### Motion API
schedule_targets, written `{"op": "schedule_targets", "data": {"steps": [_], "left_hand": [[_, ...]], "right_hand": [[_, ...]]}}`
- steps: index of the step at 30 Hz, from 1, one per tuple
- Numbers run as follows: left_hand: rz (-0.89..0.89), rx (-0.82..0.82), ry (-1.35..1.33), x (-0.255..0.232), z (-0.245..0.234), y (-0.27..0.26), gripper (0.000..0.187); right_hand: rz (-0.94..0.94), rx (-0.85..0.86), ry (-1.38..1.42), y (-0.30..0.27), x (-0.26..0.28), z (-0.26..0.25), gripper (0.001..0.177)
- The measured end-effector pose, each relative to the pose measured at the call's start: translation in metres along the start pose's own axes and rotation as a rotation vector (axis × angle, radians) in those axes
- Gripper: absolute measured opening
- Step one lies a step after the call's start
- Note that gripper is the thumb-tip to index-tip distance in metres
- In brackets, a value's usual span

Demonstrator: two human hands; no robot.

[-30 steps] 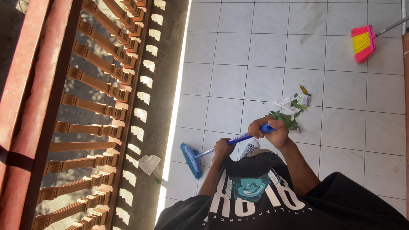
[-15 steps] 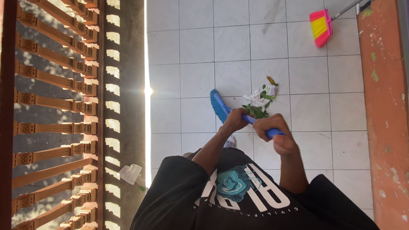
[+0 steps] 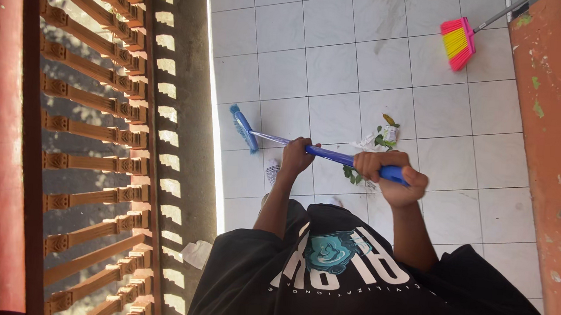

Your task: The person sweeps leaves and paper debris across a tiled floor using a broom.

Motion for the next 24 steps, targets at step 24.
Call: {"op": "schedule_targets", "data": {"steps": [24], "left_hand": [[0.252,0.468,-0.322,-0.005,-0.067,0.154,0.029]], "right_hand": [[0.004,-0.002,-0.789,0.189,-0.118,0.144,0.055]]}}
Point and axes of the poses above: each hand's wrist, its own y-axis towards the middle knuckle, its own z-axis out of the palm, x = y × z, the point moved 9 cm from there along y, towards the middle knuckle, and after that the axes turned 8 degrees about -z, right-handed, at the moved point
